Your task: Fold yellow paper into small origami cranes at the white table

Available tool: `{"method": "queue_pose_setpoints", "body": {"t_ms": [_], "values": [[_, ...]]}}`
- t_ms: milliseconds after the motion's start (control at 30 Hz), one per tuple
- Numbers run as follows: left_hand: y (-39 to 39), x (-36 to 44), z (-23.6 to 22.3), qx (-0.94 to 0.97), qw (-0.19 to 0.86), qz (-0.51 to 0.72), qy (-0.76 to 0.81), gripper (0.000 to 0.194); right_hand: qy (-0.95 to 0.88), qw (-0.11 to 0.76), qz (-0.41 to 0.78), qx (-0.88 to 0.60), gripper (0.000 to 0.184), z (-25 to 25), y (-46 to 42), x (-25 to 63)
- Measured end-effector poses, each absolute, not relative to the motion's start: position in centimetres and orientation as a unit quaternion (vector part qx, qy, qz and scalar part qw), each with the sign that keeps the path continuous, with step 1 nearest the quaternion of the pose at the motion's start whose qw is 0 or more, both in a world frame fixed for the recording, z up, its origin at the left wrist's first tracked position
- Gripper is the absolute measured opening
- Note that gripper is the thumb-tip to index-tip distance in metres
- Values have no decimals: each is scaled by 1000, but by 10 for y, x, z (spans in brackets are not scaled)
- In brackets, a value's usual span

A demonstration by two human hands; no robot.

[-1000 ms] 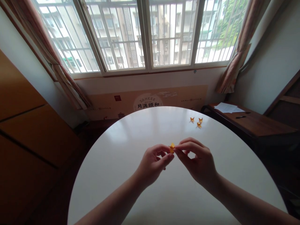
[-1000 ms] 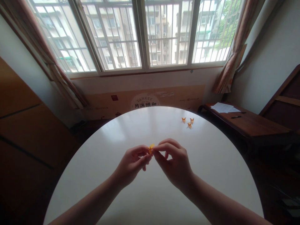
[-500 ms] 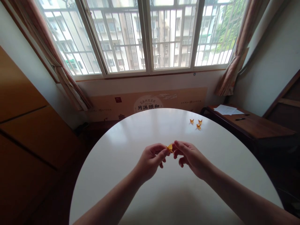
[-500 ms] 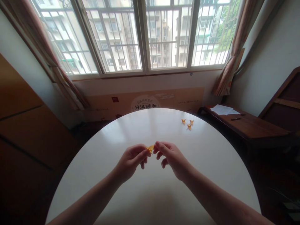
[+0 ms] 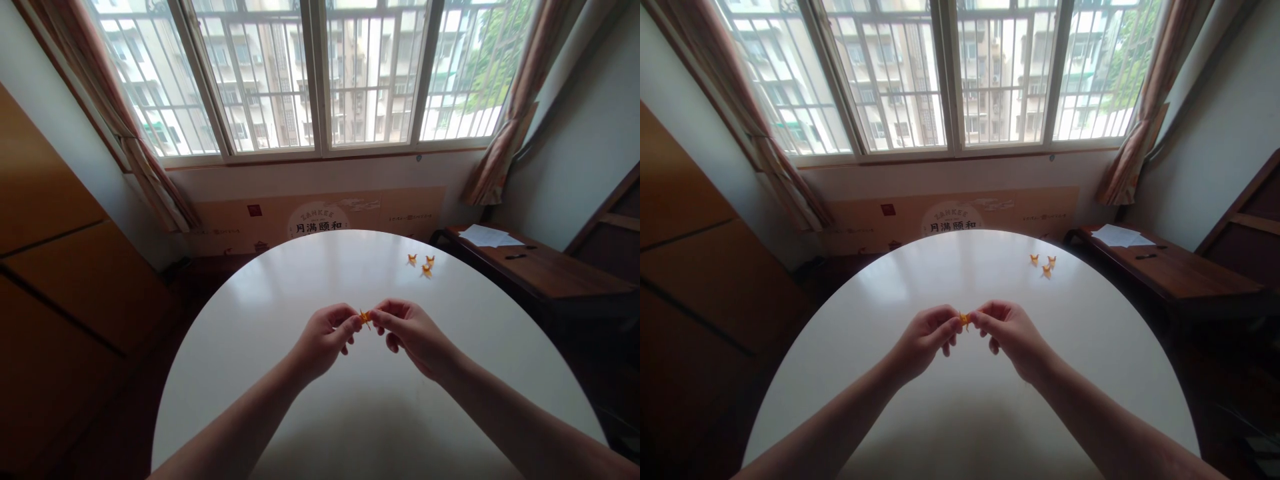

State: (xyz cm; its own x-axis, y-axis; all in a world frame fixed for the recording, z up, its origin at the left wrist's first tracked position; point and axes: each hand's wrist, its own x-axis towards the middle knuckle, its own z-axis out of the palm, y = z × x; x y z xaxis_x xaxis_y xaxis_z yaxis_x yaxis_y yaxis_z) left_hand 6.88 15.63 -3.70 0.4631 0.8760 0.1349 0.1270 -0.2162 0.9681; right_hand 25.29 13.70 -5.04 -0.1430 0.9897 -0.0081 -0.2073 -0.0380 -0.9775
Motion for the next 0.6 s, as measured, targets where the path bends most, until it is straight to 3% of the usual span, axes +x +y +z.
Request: {"method": "queue_pose_setpoints", "body": {"t_ms": [600], "values": [[156, 68, -33, 682, 506, 384, 363, 34, -389, 529, 637, -403, 33, -41, 130, 248]]}}
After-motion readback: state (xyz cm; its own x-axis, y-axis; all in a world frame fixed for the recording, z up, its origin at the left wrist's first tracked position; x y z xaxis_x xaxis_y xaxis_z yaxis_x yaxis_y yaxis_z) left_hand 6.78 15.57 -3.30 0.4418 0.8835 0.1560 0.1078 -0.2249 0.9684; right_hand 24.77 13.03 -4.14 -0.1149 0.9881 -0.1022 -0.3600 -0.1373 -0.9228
